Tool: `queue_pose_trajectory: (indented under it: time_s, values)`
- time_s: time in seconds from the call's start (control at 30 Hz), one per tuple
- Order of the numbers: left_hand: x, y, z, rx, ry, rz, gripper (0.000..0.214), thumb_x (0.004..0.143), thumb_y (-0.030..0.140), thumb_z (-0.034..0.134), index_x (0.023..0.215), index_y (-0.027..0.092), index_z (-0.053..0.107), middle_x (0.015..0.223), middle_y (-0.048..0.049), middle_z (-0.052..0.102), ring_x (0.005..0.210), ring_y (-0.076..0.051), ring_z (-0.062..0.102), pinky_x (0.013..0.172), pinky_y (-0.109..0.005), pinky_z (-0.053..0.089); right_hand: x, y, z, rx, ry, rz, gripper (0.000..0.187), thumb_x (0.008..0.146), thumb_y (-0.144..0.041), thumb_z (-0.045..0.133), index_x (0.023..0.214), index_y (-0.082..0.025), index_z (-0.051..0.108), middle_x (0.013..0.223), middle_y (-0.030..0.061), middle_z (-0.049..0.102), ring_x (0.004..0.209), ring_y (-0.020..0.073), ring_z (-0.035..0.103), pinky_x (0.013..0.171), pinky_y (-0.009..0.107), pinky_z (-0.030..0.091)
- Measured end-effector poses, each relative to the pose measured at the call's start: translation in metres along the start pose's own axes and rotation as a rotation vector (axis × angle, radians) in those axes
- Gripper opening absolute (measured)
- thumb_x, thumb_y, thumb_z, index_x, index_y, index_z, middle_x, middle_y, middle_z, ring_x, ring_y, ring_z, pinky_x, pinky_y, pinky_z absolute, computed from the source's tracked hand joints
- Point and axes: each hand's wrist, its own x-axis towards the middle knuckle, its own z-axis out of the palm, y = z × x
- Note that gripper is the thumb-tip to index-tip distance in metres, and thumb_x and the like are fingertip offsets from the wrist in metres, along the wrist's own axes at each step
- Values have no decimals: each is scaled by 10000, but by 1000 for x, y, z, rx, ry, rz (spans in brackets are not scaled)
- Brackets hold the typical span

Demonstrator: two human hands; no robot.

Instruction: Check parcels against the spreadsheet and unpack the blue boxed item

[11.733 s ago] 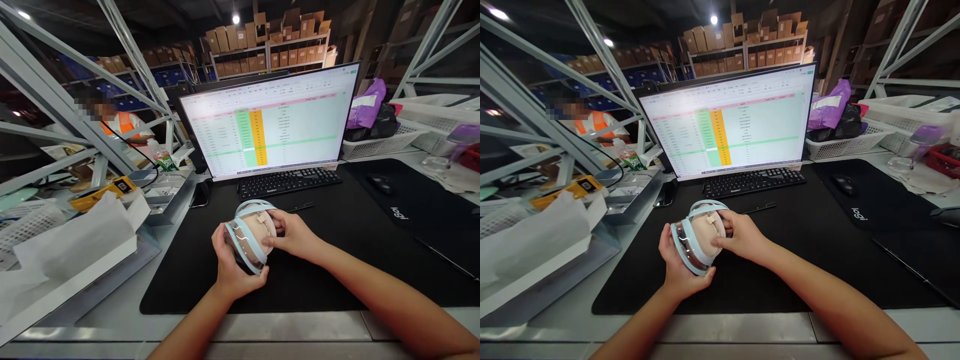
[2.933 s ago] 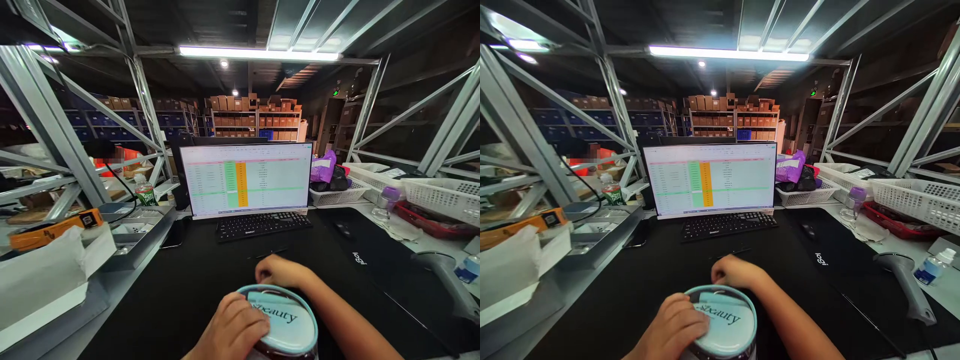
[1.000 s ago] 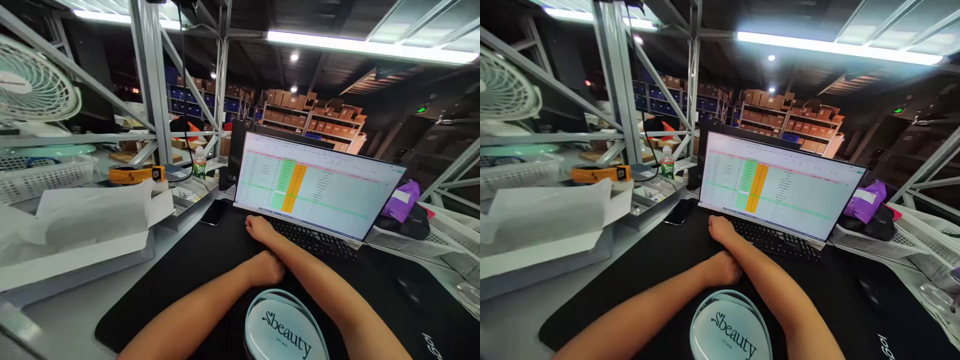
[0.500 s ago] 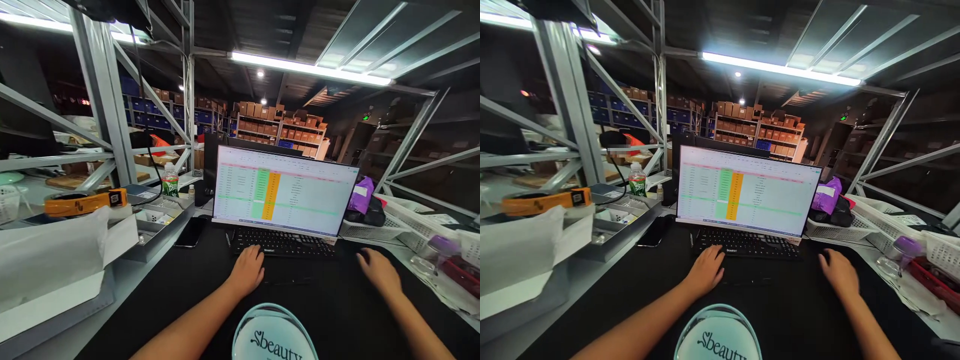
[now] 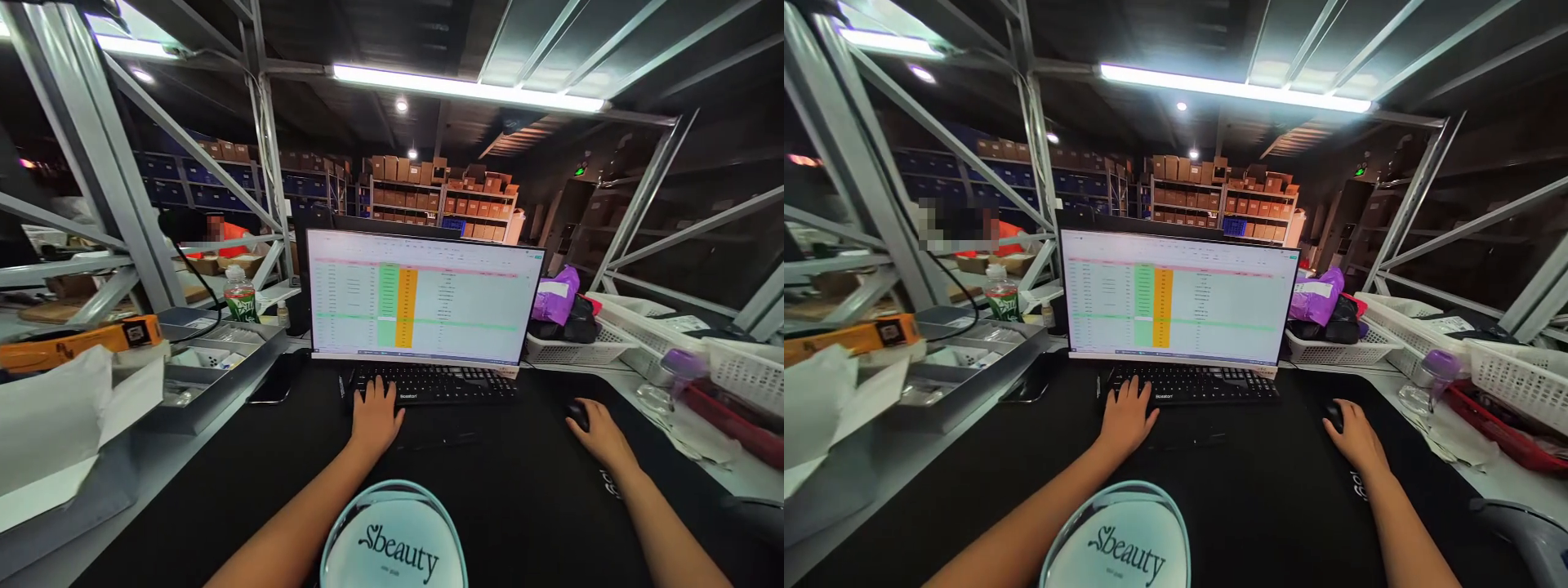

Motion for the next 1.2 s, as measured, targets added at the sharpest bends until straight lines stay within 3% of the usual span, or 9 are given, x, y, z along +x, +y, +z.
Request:
queue_pose_trajectory:
  time_s: [0.13, 0.37, 0.63, 0.87, 1.07, 1.2]
  values:
    - [-2, 0, 6, -14, 36, -20, 548, 943, 396, 475, 1438, 166, 529, 1528, -212, 464, 1397, -378, 425, 1123, -598, 327, 1, 3, 6, -40, 2, 13, 514, 801, -434, 478, 1239, -182, 571, 1299, 170, 586, 1198, 306, 599, 1047, 450, 484]
    - [-5, 1, 3, -22, 7, -29, 538, 932, 346, 466, 1423, 138, 538, 1489, -233, 502, 1364, -381, 457, 1096, -634, 340, 6, 7, 21, -155, 34, -10, 553, 833, -409, 447, 1293, -117, 541, 1324, 197, 574, 1156, 309, 620, 1009, 435, 500]
    - [-4, -1, 5, -27, 8, -3, 538, 927, 326, 464, 1416, 116, 541, 1474, -244, 509, 1350, -386, 469, 1082, -631, 359, 12, 29, 42, -160, 55, -20, 589, 876, -441, 416, 1368, -149, 557, 1411, 176, 529, 1276, 309, 554, 1065, 446, 464]
    - [-4, 1, 4, -18, -3, -9, 535, 935, 326, 455, 1417, 107, 538, 1481, -232, 506, 1362, -375, 456, 1095, -621, 352, 10, 26, 35, -120, 67, -52, 623, 886, -490, 431, 1421, -176, 485, 1356, 142, 566, 1219, 285, 591, 1034, 435, 491]
    - [-4, 1, 6, -22, -8, -11, 539, 936, 324, 456, 1421, 104, 533, 1485, -230, 503, 1367, -370, 450, 1096, -618, 351, 11, 25, 34, -81, 88, -58, 568, 889, -548, 413, 1282, -164, 559, 1293, 156, 583, 1172, 300, 606, 994, 445, 517]
    - [-4, 1, 4, -28, -14, -7, 544, 939, 324, 451, 1428, 95, 526, 1487, -236, 499, 1370, -375, 447, 1096, -621, 350, 12, 27, 36, -107, 103, -57, 544, 885, -506, 419, 1286, -171, 570, 1280, 144, 589, 1169, 300, 606, 1018, 449, 504]
